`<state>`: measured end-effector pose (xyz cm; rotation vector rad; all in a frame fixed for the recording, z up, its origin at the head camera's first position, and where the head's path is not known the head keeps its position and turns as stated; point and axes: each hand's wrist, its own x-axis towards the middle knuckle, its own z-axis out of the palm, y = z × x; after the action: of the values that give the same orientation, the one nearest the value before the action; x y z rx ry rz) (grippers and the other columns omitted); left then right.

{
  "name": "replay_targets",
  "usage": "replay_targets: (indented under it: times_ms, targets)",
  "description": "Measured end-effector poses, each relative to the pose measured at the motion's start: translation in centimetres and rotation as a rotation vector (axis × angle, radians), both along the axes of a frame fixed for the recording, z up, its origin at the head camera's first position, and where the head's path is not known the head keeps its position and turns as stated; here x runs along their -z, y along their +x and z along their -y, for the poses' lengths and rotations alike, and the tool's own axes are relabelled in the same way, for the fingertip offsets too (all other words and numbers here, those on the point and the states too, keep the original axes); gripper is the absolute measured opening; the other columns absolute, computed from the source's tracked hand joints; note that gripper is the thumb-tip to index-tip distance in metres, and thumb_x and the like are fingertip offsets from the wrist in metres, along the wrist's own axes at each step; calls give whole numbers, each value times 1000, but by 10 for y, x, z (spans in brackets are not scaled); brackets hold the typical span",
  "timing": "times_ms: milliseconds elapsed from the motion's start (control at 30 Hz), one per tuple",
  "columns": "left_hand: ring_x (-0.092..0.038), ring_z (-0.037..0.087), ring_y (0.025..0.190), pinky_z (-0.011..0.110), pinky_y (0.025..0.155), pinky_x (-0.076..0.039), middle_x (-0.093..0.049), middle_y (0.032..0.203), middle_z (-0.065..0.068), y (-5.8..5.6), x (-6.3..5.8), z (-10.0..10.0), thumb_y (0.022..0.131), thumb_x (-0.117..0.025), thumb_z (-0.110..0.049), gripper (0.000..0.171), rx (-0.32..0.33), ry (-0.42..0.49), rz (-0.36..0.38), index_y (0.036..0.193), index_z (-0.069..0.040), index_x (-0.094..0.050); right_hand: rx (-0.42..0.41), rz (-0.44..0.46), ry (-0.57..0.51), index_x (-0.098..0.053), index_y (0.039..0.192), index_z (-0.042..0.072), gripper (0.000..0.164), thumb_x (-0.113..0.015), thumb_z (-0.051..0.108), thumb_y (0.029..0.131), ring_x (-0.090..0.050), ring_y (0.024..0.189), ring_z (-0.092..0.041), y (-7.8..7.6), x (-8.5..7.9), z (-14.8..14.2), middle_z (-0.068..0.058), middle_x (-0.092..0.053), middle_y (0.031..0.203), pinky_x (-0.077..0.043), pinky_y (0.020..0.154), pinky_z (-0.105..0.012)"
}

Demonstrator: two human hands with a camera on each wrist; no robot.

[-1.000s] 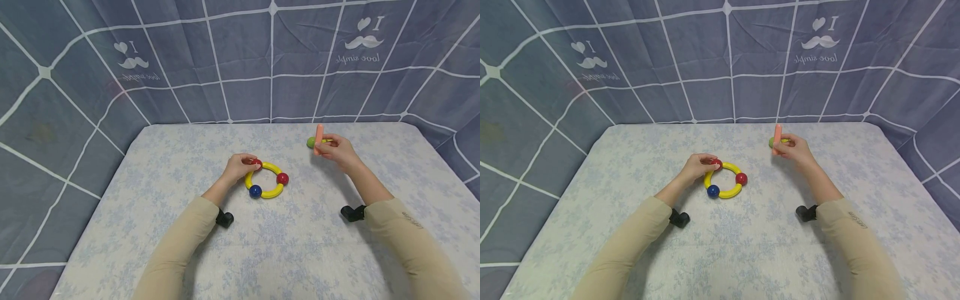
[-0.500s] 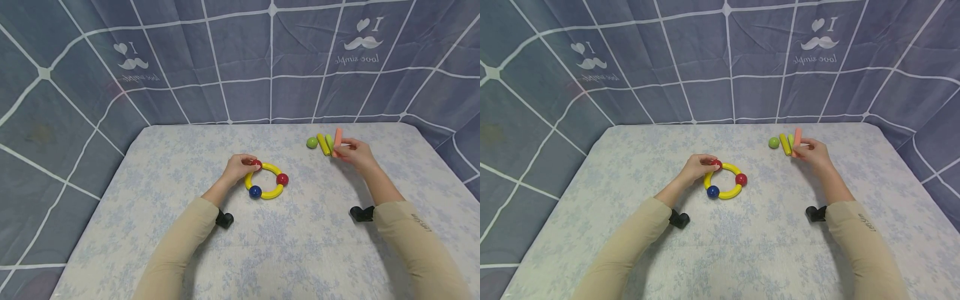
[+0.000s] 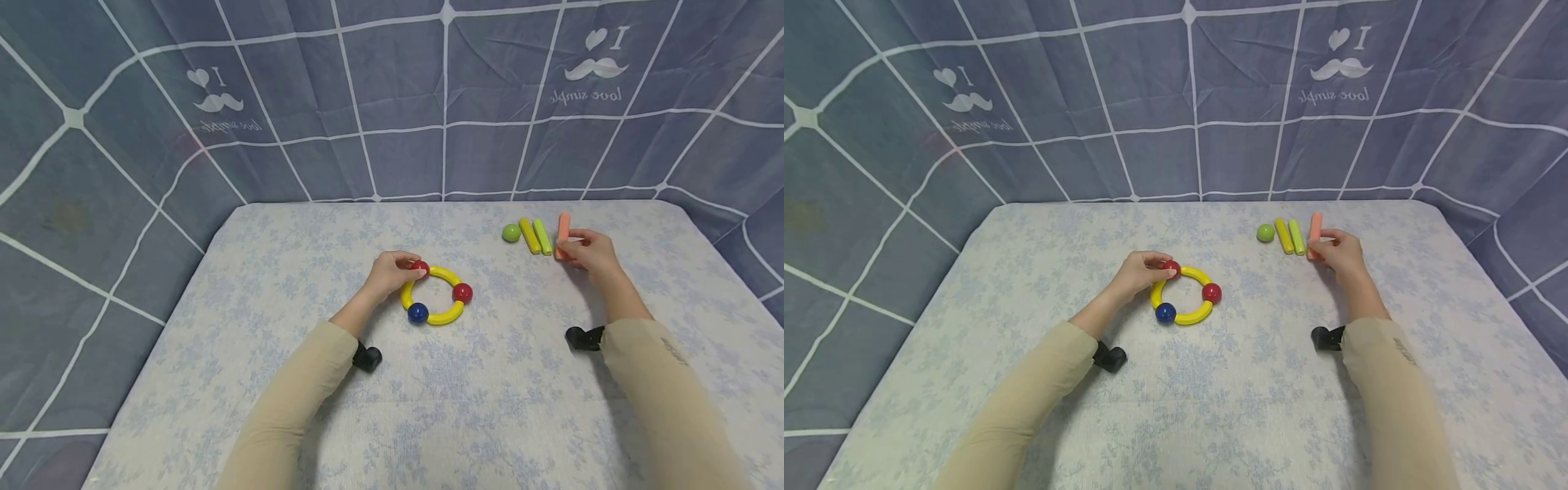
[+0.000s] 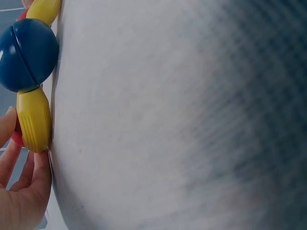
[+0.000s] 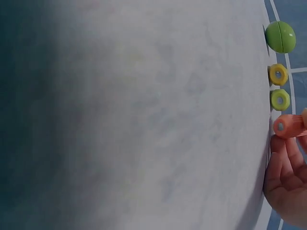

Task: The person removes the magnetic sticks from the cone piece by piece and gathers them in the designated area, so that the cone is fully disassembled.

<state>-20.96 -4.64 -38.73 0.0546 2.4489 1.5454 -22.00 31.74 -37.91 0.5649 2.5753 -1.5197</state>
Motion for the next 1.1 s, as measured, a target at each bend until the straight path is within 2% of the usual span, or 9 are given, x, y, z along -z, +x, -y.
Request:
replay_targets:
  times_ms: [367,600,767,1100]
  targets:
    - [-57,22,99,24,81,-50,-64,106,10,-1,0,-3,81,-73,-14,33,9,-1,4,112,-4,-67,-17,-24,56,-39,137,-6,56,-56,24,92,-46,61,3,-10,7,-2,-13,-46,104,-44,58,-14]
    - [-57,23,98,24,81,-50,-64,105,11,1,-2,-1,81,-73,-14,33,4,-16,-6,113,-4,-67,4,6,112,-42,137,-4,56,-55,28,93,-46,61,1,-15,10,2,-15,-47,108,-42,54,-15]
    - [-57,23,97,24,80,-50,-64,105,11,1,-3,-1,82,-73,-14,33,12,-15,-11,113,-4,-67,28,11,106,-43,137,-3,54,-53,27,94,-49,56,6,-17,11,6,-16,-48,110,-41,51,-13]
    - [-56,23,97,24,77,-49,-64,104,10,0,-2,0,82,-73,-14,33,7,-22,-1,113,-4,-67,42,21,122,-44,137,-2,52,-52,28,94,-48,58,3,-17,10,9,-19,-48,114,-39,49,-10]
